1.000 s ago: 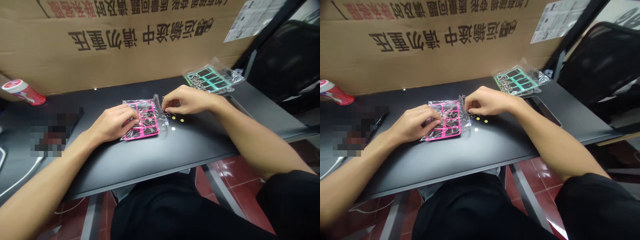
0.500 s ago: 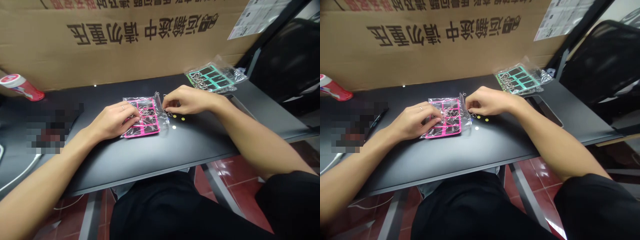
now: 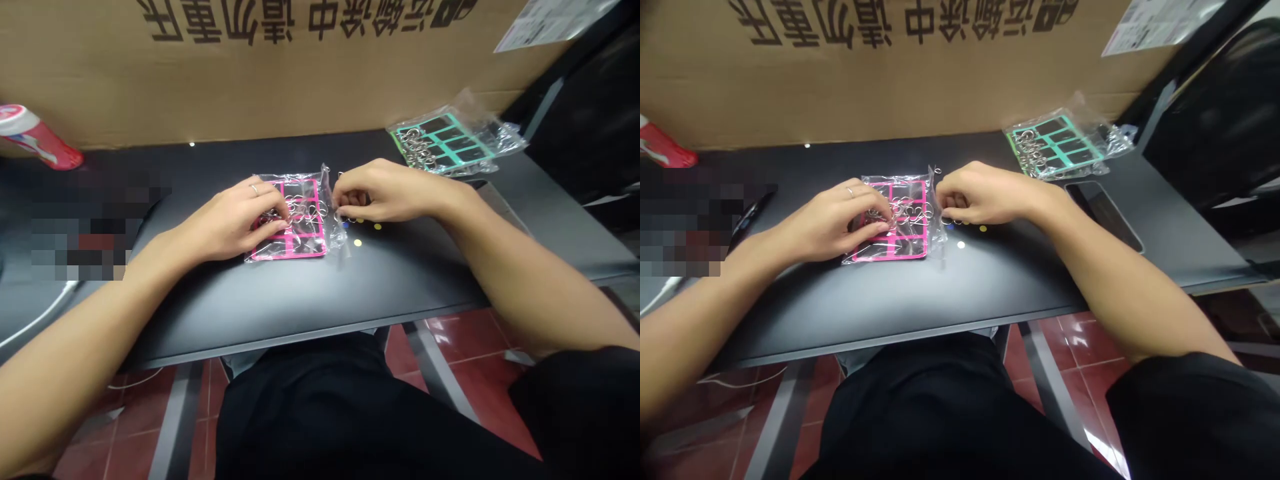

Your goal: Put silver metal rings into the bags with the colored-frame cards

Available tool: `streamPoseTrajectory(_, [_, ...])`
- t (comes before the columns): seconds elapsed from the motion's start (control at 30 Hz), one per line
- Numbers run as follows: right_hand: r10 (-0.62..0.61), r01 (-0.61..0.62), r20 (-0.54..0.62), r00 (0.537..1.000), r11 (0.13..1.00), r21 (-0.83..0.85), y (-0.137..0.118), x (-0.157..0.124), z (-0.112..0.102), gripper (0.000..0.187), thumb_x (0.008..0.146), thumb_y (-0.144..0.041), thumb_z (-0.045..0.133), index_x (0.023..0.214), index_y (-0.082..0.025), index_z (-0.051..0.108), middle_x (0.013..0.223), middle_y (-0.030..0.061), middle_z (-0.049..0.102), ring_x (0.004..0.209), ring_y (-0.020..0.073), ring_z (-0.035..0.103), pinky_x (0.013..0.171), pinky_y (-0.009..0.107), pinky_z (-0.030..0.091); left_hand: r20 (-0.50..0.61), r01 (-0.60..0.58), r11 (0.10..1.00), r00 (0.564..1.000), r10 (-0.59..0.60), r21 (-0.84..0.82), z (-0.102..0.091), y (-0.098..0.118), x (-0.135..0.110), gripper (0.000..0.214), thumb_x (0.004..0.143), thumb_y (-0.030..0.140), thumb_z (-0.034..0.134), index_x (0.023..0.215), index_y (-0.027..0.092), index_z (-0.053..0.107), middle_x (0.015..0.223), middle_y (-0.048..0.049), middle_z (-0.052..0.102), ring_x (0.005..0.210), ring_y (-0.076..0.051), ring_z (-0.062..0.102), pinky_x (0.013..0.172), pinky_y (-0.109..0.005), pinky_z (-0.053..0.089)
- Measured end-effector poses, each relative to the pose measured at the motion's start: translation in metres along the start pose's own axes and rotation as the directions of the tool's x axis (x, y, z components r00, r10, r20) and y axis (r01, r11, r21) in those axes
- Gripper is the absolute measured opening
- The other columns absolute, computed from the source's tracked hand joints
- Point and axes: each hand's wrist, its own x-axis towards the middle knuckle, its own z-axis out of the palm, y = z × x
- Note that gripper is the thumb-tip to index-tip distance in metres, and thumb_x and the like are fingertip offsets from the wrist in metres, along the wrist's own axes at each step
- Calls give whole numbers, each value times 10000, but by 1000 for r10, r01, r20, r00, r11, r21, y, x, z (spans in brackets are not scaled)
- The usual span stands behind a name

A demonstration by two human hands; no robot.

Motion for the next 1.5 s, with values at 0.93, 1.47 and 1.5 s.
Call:
streamPoseTrajectory(0.93, [-280,303,-242,929,951,61,-14,4,20,276,1063,-313,623,1261,-248,804,1444,74,757,1379,274,683,1189,449,525,-195,16,993,981,7,119,7,0,-2,181,1107,293,524,1126,209,683,1088,-90,760,1057,-268,719,953,-440,592])
streamPoseTrajectory(1.47, [-55,-11,-394,918,986,-165,9,-3,4,341,1012,-421,676,1270,-236,800,1321,147,744,1188,355,702,1062,532,557,-228,-10,989,973,44,148,3,2,-4,178,1090,328,591,1054,223,729,1041,-77,777,1019,-248,729,914,-414,605])
streamPoseTrajectory(1.5, [-25,-52,-384,923,981,-189,13,-3,2,402,1003,-446,684,1321,-219,780,1371,163,718,1210,368,690,1069,543,553,-234,-16,988,971,51,151,3,2,-4,169,1087,321,596,1053,223,730,1038,-75,779,1016,-247,730,910,-412,605])
